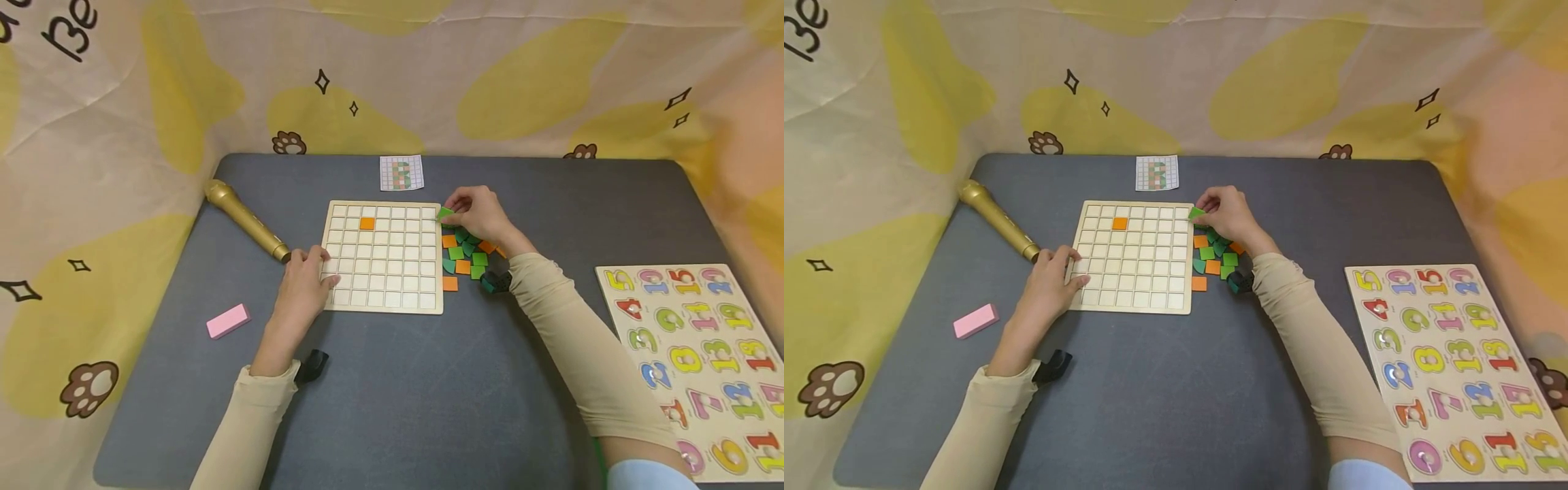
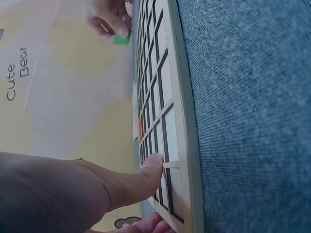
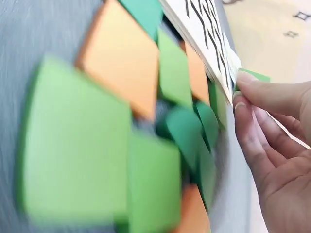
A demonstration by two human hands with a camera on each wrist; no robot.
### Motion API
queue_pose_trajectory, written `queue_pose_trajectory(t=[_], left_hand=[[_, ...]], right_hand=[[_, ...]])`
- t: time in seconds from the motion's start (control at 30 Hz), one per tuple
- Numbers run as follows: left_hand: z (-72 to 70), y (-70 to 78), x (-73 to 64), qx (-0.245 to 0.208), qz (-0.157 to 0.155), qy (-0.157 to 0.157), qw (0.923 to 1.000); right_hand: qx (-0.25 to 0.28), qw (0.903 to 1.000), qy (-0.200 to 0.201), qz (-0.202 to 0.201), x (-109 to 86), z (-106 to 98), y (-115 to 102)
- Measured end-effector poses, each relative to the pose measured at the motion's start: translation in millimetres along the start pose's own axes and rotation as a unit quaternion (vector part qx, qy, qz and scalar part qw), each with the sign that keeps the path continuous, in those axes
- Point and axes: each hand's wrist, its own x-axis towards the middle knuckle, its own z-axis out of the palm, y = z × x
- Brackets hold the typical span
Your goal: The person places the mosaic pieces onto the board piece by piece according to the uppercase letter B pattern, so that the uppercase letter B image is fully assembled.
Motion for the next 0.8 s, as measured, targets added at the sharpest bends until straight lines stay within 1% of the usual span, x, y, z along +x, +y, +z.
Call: queue_pose_trajectory(t=[0.3, 0.37, 0.5, 0.63, 0.8], left_hand=[[2.6, -2.3, 0.6, 0.0, 0.003, 0.006, 1.0], [2.5, -2.4, 1.0, 0.001, 0.003, 0.006, 1.0], [2.0, -1.5, 1.0, 0.004, -0.001, 0.006, 1.0], [1.4, -0.3, 0.4, 0.004, -0.002, 0.006, 1.0], [1.3, 0.3, -0.6, 0.002, 0.0, 0.008, 1.0]], right_hand=[[0.045, 0.9986, -0.026, -0.004, 8.0, 39.9, -23.5], [0.046, 0.9984, -0.029, -0.014, 10.3, 49.2, -29.9], [0.032, 0.9987, -0.019, -0.035, 15.4, 66.2, -41.4], [0.036, 0.9986, -0.01, -0.036, 20.5, 77.2, -49.1], [0.026, 0.9991, -0.01, -0.033, 23.4, 82.4, -53.9]])
